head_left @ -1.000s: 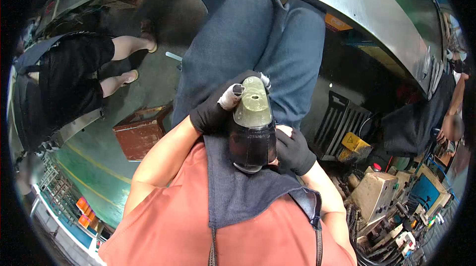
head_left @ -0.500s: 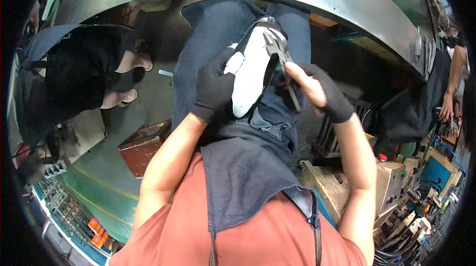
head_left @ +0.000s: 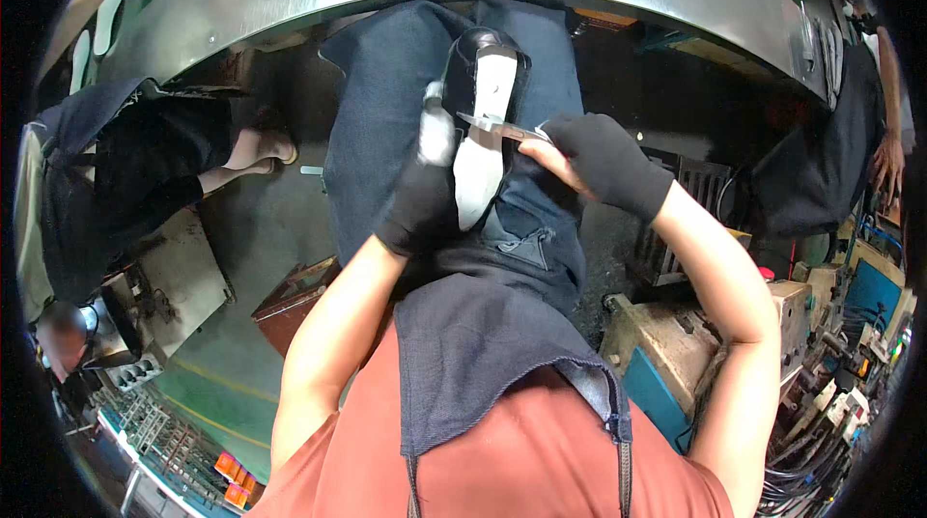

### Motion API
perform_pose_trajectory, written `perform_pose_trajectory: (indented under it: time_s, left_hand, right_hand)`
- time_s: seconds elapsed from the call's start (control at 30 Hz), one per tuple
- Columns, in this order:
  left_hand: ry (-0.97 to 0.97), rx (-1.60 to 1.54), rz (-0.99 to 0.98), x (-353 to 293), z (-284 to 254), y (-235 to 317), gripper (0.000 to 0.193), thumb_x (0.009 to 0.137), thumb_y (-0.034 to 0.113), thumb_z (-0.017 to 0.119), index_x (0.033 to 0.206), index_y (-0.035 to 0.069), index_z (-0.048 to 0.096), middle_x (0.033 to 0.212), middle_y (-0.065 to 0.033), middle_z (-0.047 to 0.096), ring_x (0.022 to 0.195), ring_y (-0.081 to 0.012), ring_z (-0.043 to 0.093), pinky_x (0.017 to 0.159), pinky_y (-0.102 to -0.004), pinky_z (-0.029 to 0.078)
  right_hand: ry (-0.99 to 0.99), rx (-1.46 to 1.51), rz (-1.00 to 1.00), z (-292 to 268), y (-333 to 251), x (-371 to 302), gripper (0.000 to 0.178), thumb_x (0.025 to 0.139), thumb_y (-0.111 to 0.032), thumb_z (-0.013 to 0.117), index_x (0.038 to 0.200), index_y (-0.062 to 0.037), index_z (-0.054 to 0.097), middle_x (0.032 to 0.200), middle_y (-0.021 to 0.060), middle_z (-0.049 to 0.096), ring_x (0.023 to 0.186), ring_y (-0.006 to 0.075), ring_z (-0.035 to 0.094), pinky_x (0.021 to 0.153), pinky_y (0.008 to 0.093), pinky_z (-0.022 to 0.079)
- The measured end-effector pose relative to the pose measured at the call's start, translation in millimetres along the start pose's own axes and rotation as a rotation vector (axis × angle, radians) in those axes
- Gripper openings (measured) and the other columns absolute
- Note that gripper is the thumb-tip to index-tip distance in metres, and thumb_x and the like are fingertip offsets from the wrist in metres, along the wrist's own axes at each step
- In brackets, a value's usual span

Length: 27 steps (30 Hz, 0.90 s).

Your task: Pull the upper material over the last and trim excess using pliers and a knife.

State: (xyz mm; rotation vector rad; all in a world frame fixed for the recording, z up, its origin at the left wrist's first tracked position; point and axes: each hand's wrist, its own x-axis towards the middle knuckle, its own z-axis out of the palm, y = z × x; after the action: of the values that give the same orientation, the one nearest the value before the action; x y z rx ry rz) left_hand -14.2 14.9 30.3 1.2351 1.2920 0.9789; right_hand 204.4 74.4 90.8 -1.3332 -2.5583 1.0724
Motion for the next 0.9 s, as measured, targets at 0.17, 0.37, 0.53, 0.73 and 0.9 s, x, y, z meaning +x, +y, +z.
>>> perform_pose_trajectory:
  time_s: [0.17,0.37,0.53,0.73,0.9]
  left_hand:
    - [0.211,0.271,-0.014,16,9,-16,0.062,0.098,0.024,0.049,0.148,-0.002,0.023,0.14,-0.0289,0.047,0.13,-0.0411,0.046,0.112,-0.0394,0.033]
    - [0.136,0.573,0.115,22,-19,-46,0.063,0.094,0.023,0.056,0.145,-0.004,0.03,0.131,-0.0331,0.05,0.114,-0.046,0.057,0.095,-0.0446,0.047]
    - [0.016,0.482,0.091,-40,-6,-17,0.072,0.092,0.022,0.062,0.15,-0.001,0.025,0.144,-0.0299,0.04,0.129,-0.0381,0.047,0.107,-0.0411,0.039]
    - [0.07,-1.05,-0.633,-73,-4,-21,0.06,0.105,0.048,0.037,0.142,0.002,0.042,0.132,-0.0115,0.056,0.119,-0.0214,0.055,0.103,-0.0331,0.042]
    - [0.176,0.014,-0.058,-45,16,-40,0.045,0.092,0.024,0.059,0.126,-0.003,0.05,0.113,-0.0161,0.063,0.106,-0.0256,0.062,0.093,-0.0356,0.048]
  right_hand:
    - [-0.537,0.526,0.404,-40,0,-1,0.054,0.1,-0.048,0.05,0.091,0.0034,0.064,0.068,0.0084,0.067,0.07,0.0191,0.071,0.058,0.0295,0.053]
    - [-0.144,-0.395,-0.141,-95,-71,11,0.048,0.096,-0.045,0.054,0.082,-0.0022,0.067,0.069,0.0221,0.061,0.07,0.0398,0.064,0.063,0.0464,0.05]
    - [0.179,0.322,-0.232,7,-29,-17,0.035,0.1,-0.034,0.055,0.087,-0.0018,0.061,0.066,0.0127,0.052,0.059,0.0261,0.053,0.058,0.0366,0.042]
    - [-0.163,0.651,0.455,20,-6,-70,0.045,0.101,-0.04,0.053,0.097,0.0026,0.063,0.068,0.0038,0.057,0.064,0.0098,0.054,0.06,0.0294,0.045]
    - [-0.241,0.323,0.36,-5,-23,-70,0.044,0.099,-0.043,0.052,0.094,-0.0014,0.065,0.076,0.0213,0.062,0.066,0.0304,0.061,0.063,0.0381,0.047]
